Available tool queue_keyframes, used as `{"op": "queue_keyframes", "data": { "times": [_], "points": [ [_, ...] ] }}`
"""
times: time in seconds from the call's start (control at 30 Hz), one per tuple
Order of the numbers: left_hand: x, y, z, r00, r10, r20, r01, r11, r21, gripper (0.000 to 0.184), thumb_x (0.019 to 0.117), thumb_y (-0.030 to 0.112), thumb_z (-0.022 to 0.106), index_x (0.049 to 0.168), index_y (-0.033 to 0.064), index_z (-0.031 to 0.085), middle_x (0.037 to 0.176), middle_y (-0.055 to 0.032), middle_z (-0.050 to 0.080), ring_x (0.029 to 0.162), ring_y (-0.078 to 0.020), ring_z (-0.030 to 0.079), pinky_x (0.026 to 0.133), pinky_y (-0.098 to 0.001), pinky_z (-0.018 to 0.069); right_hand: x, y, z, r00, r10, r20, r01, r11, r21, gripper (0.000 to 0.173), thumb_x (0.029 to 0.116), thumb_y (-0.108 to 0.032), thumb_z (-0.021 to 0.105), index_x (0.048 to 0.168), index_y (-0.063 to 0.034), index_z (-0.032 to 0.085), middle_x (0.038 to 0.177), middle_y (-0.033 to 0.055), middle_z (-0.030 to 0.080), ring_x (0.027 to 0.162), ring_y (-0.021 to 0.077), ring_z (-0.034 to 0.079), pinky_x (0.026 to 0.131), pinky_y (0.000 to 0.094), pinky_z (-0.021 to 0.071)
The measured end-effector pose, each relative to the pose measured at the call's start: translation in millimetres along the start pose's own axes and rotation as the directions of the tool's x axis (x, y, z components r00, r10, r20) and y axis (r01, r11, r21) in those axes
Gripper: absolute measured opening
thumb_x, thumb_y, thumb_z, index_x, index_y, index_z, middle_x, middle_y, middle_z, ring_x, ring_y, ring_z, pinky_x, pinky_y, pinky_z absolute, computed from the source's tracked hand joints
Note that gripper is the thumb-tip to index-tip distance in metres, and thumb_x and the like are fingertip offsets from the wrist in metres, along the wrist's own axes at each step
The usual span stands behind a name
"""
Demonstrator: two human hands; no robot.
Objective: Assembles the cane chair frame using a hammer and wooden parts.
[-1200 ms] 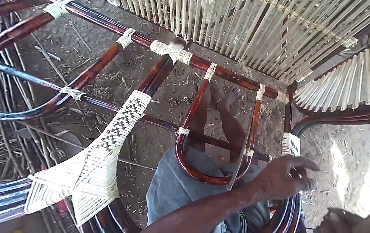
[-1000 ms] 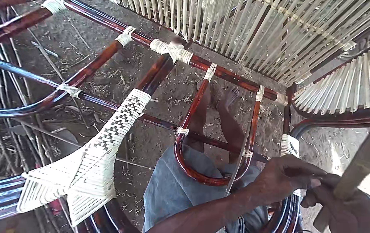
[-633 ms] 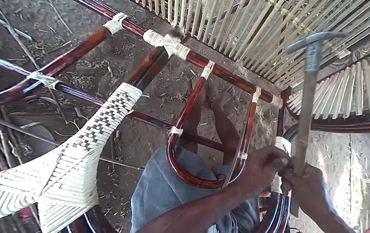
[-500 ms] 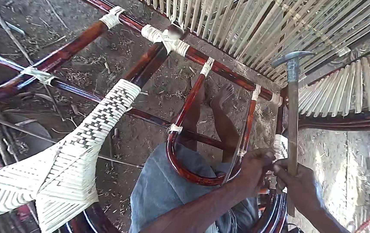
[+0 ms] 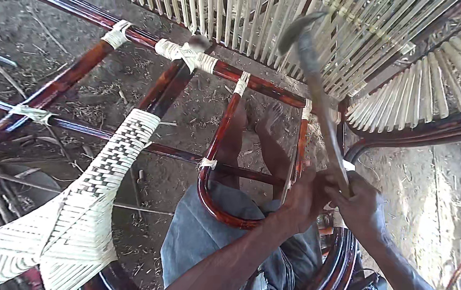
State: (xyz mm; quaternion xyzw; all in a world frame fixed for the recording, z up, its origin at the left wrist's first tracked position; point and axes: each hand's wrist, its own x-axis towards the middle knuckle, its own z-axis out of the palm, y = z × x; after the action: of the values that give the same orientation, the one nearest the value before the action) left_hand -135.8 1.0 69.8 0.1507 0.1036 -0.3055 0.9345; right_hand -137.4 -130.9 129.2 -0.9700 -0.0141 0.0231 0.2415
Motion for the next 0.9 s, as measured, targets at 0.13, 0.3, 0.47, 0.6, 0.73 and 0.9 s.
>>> {"op": "queue_keyframes", "data": {
  "times": [0.13, 0.3, 0.47, 0.6, 0.73, 0.9],
  "points": [
    [-5, -7, 8, 0.986, 0.014, -0.167, 0.010, 0.990, 0.143, 0.057, 0.1117, 0.048, 0.019, 0.128, 0.0083, 0.057, 0.107, -0.0043, 0.065, 0.099, -0.0113, 0.064, 0.091, -0.0303, 0.0528, 1, 6, 8, 0.982, -0.186, 0.035, 0.190, 0.962, -0.196, 0.010, 0.0876, -0.014, 0.067, 0.092, -0.0061, 0.072, 0.098, 0.0050, 0.070, 0.070, 0.0150, 0.067, 0.060, 0.0387, 0.0593],
    [-2, -22, -1, 0.985, -0.030, -0.168, 0.074, 0.962, 0.262, 0.056, 0.1133, 0.041, 0.019, 0.141, 0.0044, 0.051, 0.121, -0.0106, 0.063, 0.110, -0.0150, 0.062, 0.098, -0.0336, 0.0512, -6, 25, 5, 0.974, -0.206, 0.097, 0.223, 0.951, -0.212, 0.014, 0.0873, -0.021, 0.065, 0.091, -0.0088, 0.070, 0.087, 0.0010, 0.068, 0.065, 0.0117, 0.065, 0.057, 0.0343, 0.0574],
    [0, -22, -9, 0.988, -0.118, -0.102, 0.148, 0.915, 0.375, 0.055, 0.1131, 0.042, 0.023, 0.144, 0.0032, 0.047, 0.122, -0.0132, 0.062, 0.110, -0.0162, 0.062, 0.097, -0.0353, 0.0527, -21, 33, 7, 0.980, -0.189, 0.061, 0.198, 0.958, -0.208, 0.016, 0.0867, -0.022, 0.064, 0.089, -0.0087, 0.072, 0.091, 0.0018, 0.069, 0.070, 0.0105, 0.064, 0.060, 0.0308, 0.0558],
    [2, -14, -17, 0.968, -0.245, -0.049, 0.233, 0.815, 0.530, 0.068, 0.1108, 0.052, 0.015, 0.136, 0.0012, 0.053, 0.110, -0.0112, 0.062, 0.098, -0.0145, 0.063, 0.090, -0.0340, 0.0534, -26, 34, 6, 0.989, -0.118, 0.091, 0.134, 0.971, -0.200, 0.016, 0.0836, -0.024, 0.066, 0.089, -0.0108, 0.072, 0.087, -0.0008, 0.068, 0.069, 0.0100, 0.065, 0.059, 0.0330, 0.0564],
    [6, -14, -25, 0.927, -0.374, -0.009, 0.331, 0.809, 0.485, 0.075, 0.1081, 0.060, 0.011, 0.127, 0.0037, 0.056, 0.099, -0.0070, 0.064, 0.088, -0.0142, 0.065, 0.083, -0.0340, 0.0556, -27, 36, 3, 0.985, 0.024, 0.168, 0.006, 0.985, -0.172, 0.015, 0.0795, -0.025, 0.071, 0.090, -0.0157, 0.068, 0.077, -0.0056, 0.067, 0.065, 0.0087, 0.064, 0.058, 0.0350, 0.0552],
    [3, 2, -15, 0.938, -0.347, -0.018, 0.322, 0.846, 0.426, 0.045, 0.1130, 0.044, 0.029, 0.139, 0.0117, 0.047, 0.102, -0.0072, 0.064, 0.088, -0.0153, 0.067, 0.083, -0.0331, 0.0570, -25, 42, 7, 0.969, 0.173, 0.176, -0.200, 0.968, 0.149, 0.016, 0.0813, -0.024, 0.074, 0.094, -0.0146, 0.071, 0.079, -0.0031, 0.072, 0.068, 0.0112, 0.070, 0.062, 0.0358, 0.0615]
  ]
}}
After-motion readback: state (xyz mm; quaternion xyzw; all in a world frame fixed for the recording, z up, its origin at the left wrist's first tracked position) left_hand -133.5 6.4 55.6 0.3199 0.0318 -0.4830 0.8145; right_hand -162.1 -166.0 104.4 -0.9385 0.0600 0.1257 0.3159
